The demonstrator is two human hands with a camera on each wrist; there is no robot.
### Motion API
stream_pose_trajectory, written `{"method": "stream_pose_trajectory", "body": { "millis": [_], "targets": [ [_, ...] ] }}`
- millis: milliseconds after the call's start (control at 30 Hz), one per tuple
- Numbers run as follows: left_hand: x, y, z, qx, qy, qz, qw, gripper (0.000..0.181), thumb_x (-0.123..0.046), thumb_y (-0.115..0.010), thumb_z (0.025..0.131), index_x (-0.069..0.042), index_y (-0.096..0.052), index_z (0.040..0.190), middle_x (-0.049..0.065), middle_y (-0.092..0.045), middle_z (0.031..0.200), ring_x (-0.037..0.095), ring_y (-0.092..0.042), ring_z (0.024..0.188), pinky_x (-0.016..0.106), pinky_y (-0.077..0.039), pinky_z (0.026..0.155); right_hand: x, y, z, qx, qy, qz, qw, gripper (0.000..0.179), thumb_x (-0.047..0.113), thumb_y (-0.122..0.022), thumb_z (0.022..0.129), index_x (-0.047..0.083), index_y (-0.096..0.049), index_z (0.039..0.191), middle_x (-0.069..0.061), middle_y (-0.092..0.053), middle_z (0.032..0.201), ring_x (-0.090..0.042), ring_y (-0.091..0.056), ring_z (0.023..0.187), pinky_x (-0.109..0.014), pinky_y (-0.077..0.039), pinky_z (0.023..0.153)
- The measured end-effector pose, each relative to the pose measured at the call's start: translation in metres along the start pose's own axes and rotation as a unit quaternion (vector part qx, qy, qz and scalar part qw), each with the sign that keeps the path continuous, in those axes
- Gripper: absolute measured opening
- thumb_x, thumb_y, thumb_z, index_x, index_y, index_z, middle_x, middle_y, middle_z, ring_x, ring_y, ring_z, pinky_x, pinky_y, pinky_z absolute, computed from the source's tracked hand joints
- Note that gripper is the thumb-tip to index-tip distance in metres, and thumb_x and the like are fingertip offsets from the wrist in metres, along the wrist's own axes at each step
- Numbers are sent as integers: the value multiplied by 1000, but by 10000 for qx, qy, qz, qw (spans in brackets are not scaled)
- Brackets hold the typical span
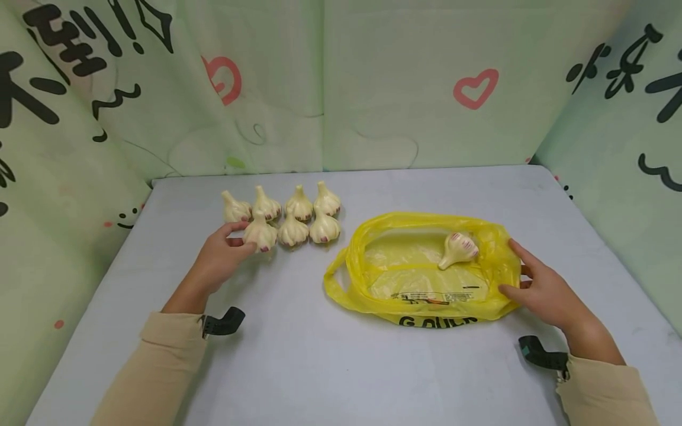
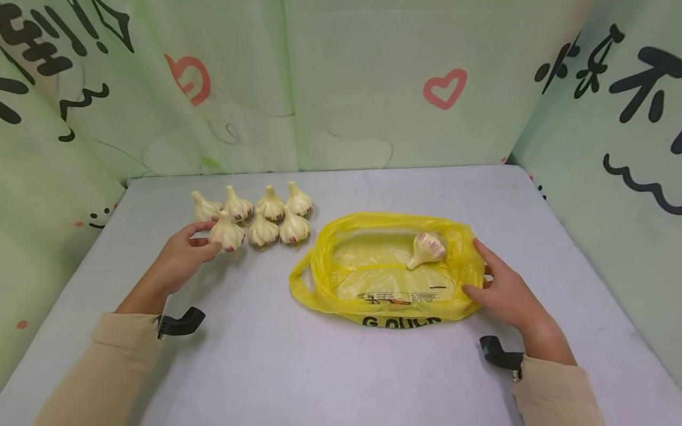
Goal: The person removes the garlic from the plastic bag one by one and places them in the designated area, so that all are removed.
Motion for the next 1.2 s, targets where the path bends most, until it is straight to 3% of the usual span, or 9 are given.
{"method": "stream_pose_trajectory", "body": {
  "millis": [133,333,433,533,733,933,1200],
  "targets": [
    [3,-1,4,14,15,-41,10000,63,-19,-60,96,-12,-36,154,23,-48,135,31,-51,110,38,-45,85,0,0,0,8,-40,-8,10000,94,24,-66,96,3,-1,160,-41,-29,147,-52,-54,110,-52,-51,87],
    [9,-2,10,-1,102,-16,9999,66,-19,-60,95,-12,-35,155,24,-46,139,34,-50,117,40,-46,89,0,0,0,21,-53,-5,10000,94,24,-67,95,2,-2,160,-41,-30,146,-51,-54,110,-23,-50,77],
    [12,-2,14,24,139,-34,9999,66,-19,-60,95,-12,-34,156,24,-45,140,35,-49,119,40,-45,90,0,0,1,19,-28,1,10000,94,24,-67,95,2,-2,160,-41,-30,146,-51,-55,109,-17,-47,73],
    [15,-3,17,56,154,-50,9999,66,-19,-59,96,-12,-34,157,25,-44,141,36,-48,120,40,-45,91,1,1,1,14,-24,-12,10000,94,23,-67,95,2,-2,160,-41,-31,146,-51,-55,109,-20,-48,75],
    [22,-6,24,94,188,-104,9997,66,-17,-58,96,-11,-34,156,25,-44,143,35,-47,124,40,-44,93,1,0,0,19,-52,-40,10000,94,24,-67,95,3,-2,160,-41,-29,147,-52,-53,110,-44,-53,84],
    [24,-7,26,100,222,2,9997,67,-20,-56,95,-12,-33,157,25,-42,145,36,-46,126,42,-44,94,0,0,0,13,-63,-40,10000,94,24,-67,95,3,-2,160,-41,-30,146,-51,-54,109,-35,-53,80],
    [22,-7,27,116,181,99,9997,68,-20,-55,97,-12,-29,159,26,-37,150,37,-41,132,45,-43,100,1,0,-2,5,-73,-60,10000,93,22,-66,95,1,-2,159,-41,-29,146,-53,-53,110,-47,-54,84]
  ]
}}
Point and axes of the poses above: each hand's wrist, its own z-axis towards the middle knuckle, its own y-axis out of the back of the hand, x = y × z, the point moved 9 cm from there along z, towards the middle knuckle
